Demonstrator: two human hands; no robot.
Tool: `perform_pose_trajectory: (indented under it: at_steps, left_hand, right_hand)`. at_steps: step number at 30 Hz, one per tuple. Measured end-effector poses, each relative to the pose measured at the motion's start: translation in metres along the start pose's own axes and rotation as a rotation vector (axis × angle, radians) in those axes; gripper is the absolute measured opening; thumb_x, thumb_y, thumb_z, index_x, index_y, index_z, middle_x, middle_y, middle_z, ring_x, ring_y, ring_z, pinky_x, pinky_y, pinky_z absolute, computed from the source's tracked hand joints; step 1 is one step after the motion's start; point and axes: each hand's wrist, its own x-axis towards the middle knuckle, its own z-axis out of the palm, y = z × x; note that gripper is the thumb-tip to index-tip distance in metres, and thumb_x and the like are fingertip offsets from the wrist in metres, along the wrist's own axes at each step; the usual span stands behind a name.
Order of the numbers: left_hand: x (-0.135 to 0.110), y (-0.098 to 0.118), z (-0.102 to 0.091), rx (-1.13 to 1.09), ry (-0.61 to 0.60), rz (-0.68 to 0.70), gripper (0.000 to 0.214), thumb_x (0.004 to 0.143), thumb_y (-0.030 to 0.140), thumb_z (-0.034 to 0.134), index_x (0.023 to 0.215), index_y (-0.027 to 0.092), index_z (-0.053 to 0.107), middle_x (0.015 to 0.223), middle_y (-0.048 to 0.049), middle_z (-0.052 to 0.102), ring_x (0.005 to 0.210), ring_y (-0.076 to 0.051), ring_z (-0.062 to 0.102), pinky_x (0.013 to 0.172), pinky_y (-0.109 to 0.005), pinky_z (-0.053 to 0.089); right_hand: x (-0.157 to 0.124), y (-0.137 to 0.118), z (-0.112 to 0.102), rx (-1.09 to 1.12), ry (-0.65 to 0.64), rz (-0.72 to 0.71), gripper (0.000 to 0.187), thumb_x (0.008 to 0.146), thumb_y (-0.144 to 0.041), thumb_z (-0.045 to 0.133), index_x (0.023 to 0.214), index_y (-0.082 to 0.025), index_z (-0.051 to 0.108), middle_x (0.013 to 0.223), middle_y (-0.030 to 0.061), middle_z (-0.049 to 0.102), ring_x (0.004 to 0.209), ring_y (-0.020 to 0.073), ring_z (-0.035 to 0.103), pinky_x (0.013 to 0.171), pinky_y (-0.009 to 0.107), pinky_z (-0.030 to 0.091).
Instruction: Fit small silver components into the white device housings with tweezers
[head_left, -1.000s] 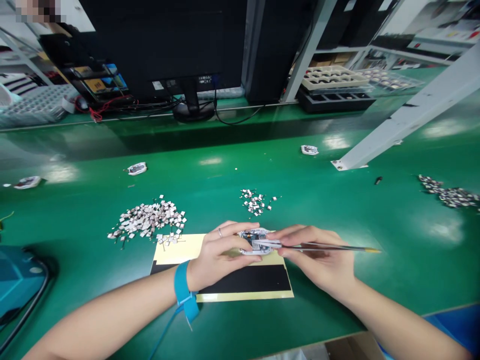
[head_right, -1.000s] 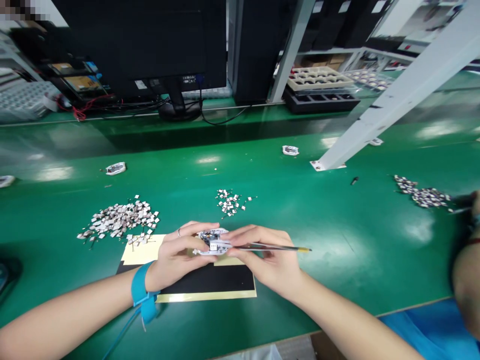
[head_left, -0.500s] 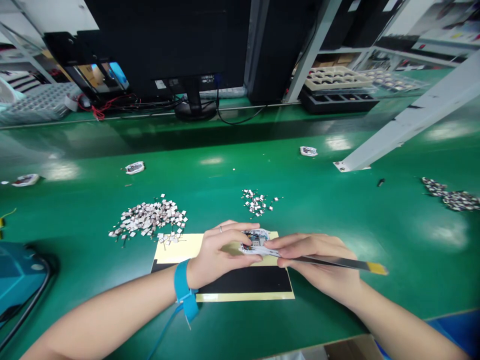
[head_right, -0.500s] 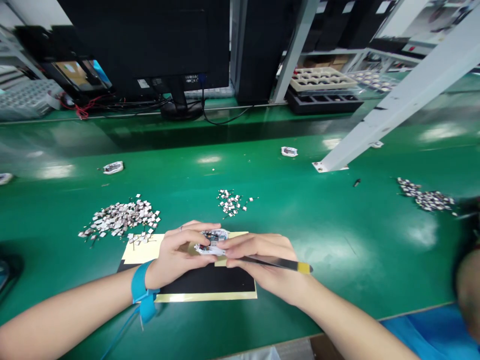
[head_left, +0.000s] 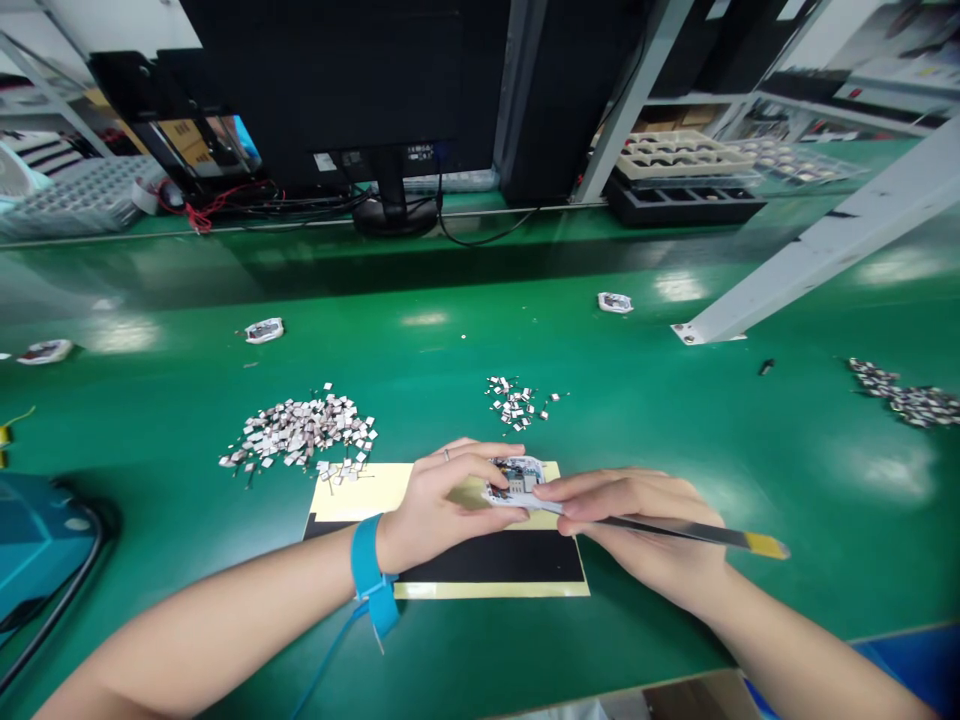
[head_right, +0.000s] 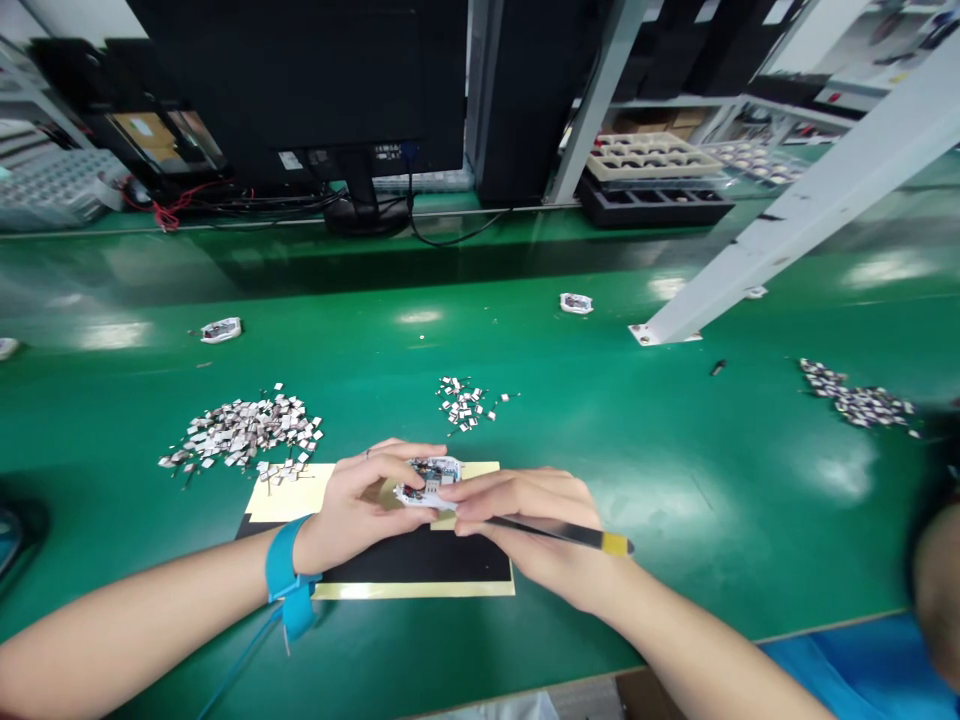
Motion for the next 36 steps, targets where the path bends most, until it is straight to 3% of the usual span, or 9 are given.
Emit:
perform_pose_trajectory:
  at_steps: [6, 12, 26, 36]
  left_hand:
    - [-0.0002, 0.0008, 0.0005, 0.016, 0.003, 0.008, 0.024, 0.064, 0.018, 0.072, 0.08, 0.017, 0.054, 0.103, -0.0089, 0.062, 0.093, -0.019, 0.059, 0.079, -0.031, 0.042]
    - [0.0001, 0.0008, 0.0004, 0.041, 0.008, 0.048, 0.024, 0.065, 0.02, 0.072, 0.082, 0.017, 0.054, 0.104, -0.0098, 0.062, 0.091, -0.019, 0.06, 0.078, -0.031, 0.043]
    - [0.0018, 0.003, 0.0007, 0.064, 0.011, 0.119, 0.026, 0.064, 0.019, 0.072, 0.083, 0.015, 0.055, 0.101, -0.0125, 0.063, 0.087, -0.018, 0.06, 0.076, -0.029, 0.047]
    - [0.0015, 0.0042, 0.0, 0.12, 0.041, 0.151, 0.024, 0.066, 0.019, 0.071, 0.083, 0.014, 0.054, 0.1, -0.0137, 0.063, 0.089, -0.017, 0.06, 0.075, -0.028, 0.048]
  right_hand:
    - [0.0018, 0.0007, 0.0011, 0.038, 0.005, 0.017, 0.033, 0.068, 0.003, 0.062, 0.09, -0.023, 0.062, 0.091, 0.0006, 0.068, 0.081, 0.0146, 0.065, 0.073, 0.022, 0.055]
    - [0.0023, 0.0021, 0.001, 0.023, -0.003, -0.047, 0.028, 0.068, 0.003, 0.061, 0.086, -0.017, 0.062, 0.089, 0.0038, 0.068, 0.08, 0.0141, 0.065, 0.072, 0.02, 0.055]
    - [0.0037, -0.0015, 0.0015, -0.045, 0.011, -0.119, 0.017, 0.071, -0.001, 0.06, 0.08, -0.015, 0.061, 0.083, 0.0074, 0.069, 0.075, 0.016, 0.066, 0.065, 0.022, 0.056]
    - [-0.0003, 0.0049, 0.0018, -0.051, 0.008, -0.102, 0.025, 0.069, 0.003, 0.06, 0.083, -0.018, 0.061, 0.087, 0.0051, 0.068, 0.077, 0.0156, 0.066, 0.066, 0.023, 0.055]
